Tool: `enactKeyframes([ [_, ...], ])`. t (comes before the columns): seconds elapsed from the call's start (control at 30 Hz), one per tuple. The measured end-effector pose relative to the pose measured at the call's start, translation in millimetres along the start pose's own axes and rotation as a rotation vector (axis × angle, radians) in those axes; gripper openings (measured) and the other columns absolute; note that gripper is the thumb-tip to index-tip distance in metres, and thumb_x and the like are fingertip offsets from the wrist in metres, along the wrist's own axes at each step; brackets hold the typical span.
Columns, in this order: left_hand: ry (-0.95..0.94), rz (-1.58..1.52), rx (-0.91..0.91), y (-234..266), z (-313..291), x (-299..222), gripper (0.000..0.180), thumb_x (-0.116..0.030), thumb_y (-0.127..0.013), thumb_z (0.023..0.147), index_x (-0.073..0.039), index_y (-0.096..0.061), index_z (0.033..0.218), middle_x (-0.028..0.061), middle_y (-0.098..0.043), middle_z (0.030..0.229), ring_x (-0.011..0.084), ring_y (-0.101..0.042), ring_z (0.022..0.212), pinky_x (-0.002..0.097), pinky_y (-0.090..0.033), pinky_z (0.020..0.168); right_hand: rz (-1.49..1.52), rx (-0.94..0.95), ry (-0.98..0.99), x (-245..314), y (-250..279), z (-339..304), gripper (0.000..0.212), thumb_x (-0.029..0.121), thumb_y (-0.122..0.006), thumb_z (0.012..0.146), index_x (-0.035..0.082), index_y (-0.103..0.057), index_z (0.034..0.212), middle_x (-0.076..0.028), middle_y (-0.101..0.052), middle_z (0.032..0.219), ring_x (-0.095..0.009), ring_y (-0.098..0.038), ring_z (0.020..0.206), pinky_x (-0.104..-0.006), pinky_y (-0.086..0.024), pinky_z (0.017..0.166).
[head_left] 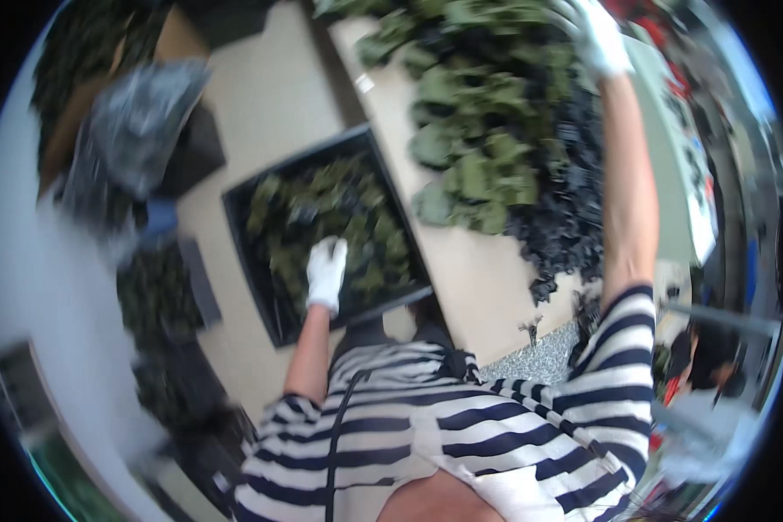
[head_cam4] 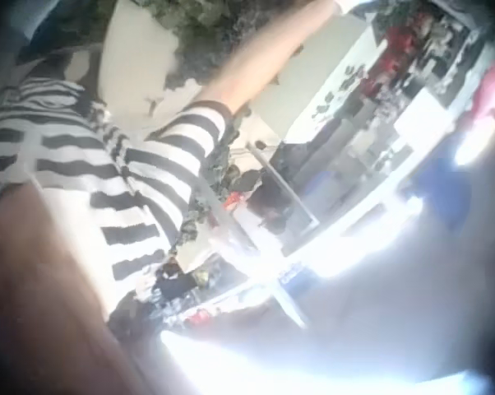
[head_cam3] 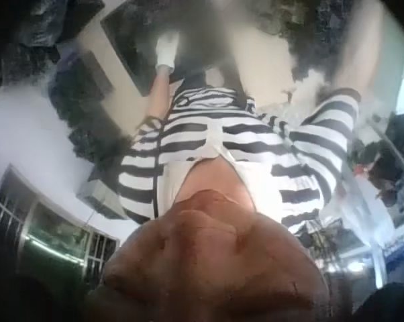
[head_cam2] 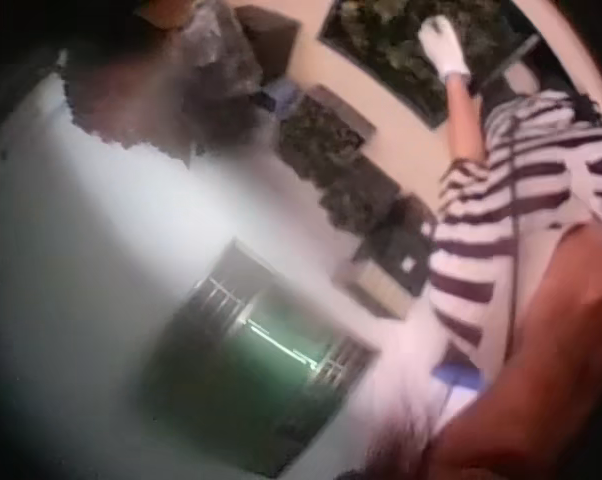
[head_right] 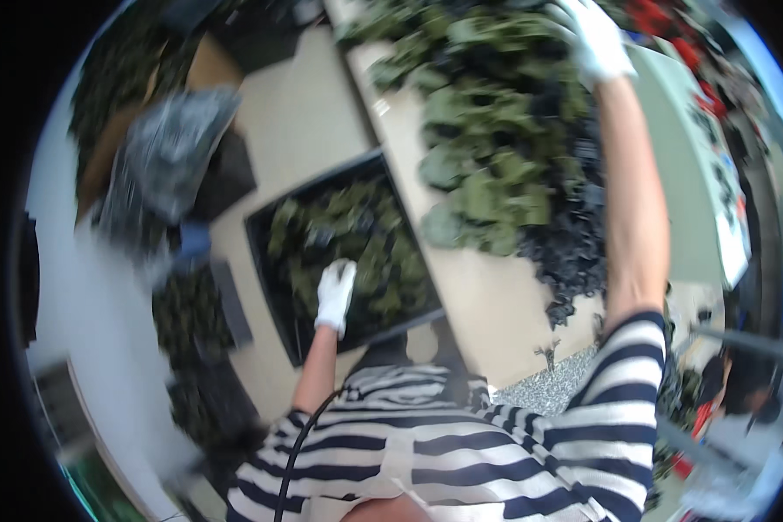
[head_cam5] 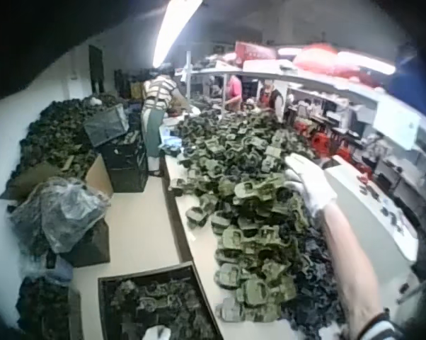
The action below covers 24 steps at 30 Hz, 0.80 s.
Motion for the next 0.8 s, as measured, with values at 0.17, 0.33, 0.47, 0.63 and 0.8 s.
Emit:
enactKeyframes([
  [0.17, 0.307, 0.525, 0.194, 1, -5, 112, 0.076, -0.054, -0.078, 0.071, -0.006, -0.059, 0.127, 0.0188, -0.058, 0.129, 0.0344, -0.054, 0.123, 0.043, -0.045, 0.102, -0.545, 0.065, 0.01, -73, -24, -212, 0.035, 0.021, -0.061, 0.096, 0.004, -0.063, 0.127, -0.009, -0.061, 0.132, -0.017, -0.058, 0.116, -0.0306, -0.044, 0.1],
  [0.33, 0.425, 0.391, -0.06, -4, 12, 73, 0.083, -0.055, -0.08, 0.067, -0.007, -0.051, 0.129, 0.02, -0.054, 0.128, 0.0343, -0.053, 0.122, 0.0469, -0.043, 0.1, -0.543, -0.05, -0.491, -134, 34, -369, 0.033, 0.017, -0.057, 0.098, 0.001, -0.063, 0.126, -0.011, -0.063, 0.129, -0.018, -0.059, 0.116, -0.0316, -0.044, 0.101],
  [0.47, 0.533, 0.569, 0.179, -17, 62, 85, 0.102, -0.053, -0.08, 0.068, -0.006, -0.035, 0.146, 0.02, -0.047, 0.143, 0.0299, -0.048, 0.131, 0.0434, -0.042, 0.105, -0.529, -0.246, -0.794, -140, 80, -453, 0.03, 0.013, -0.058, 0.097, -0.003, -0.065, 0.121, -0.011, -0.065, 0.125, -0.017, -0.059, 0.114, -0.0308, -0.045, 0.1],
  [0.63, 0.58, 0.561, 0.152, -28, 65, 115, 0.077, -0.039, -0.085, 0.062, -0.002, -0.059, 0.125, 0.0213, -0.068, 0.111, 0.0347, -0.067, 0.105, 0.0408, -0.055, 0.088, -0.756, -0.099, -0.672, -156, 106, -502, 0.029, 0.011, -0.059, 0.096, -0.002, -0.065, 0.122, -0.01, -0.065, 0.124, -0.017, -0.061, 0.108, -0.0304, -0.047, 0.096],
  [0.8, 0.425, 0.277, 0.363, 3, 51, 108, 0.048, -0.032, -0.08, 0.062, -0.002, -0.071, 0.098, 0.0192, -0.072, 0.091, 0.035, -0.07, 0.09, 0.0425, -0.053, 0.077, -0.832, 0.059, -0.42, -150, 28, -458, 0.023, 0.012, -0.061, 0.092, 0.004, -0.07, 0.112, -0.013, -0.068, 0.115, -0.025, -0.065, 0.103, -0.0338, -0.05, 0.091],
])
Point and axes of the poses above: each hand's wrist, its own z-axis towards the middle knuckle, its own y-axis out of the back of the hand, x = y × z, the point moved 1 cm from there along z, towards the middle knuckle
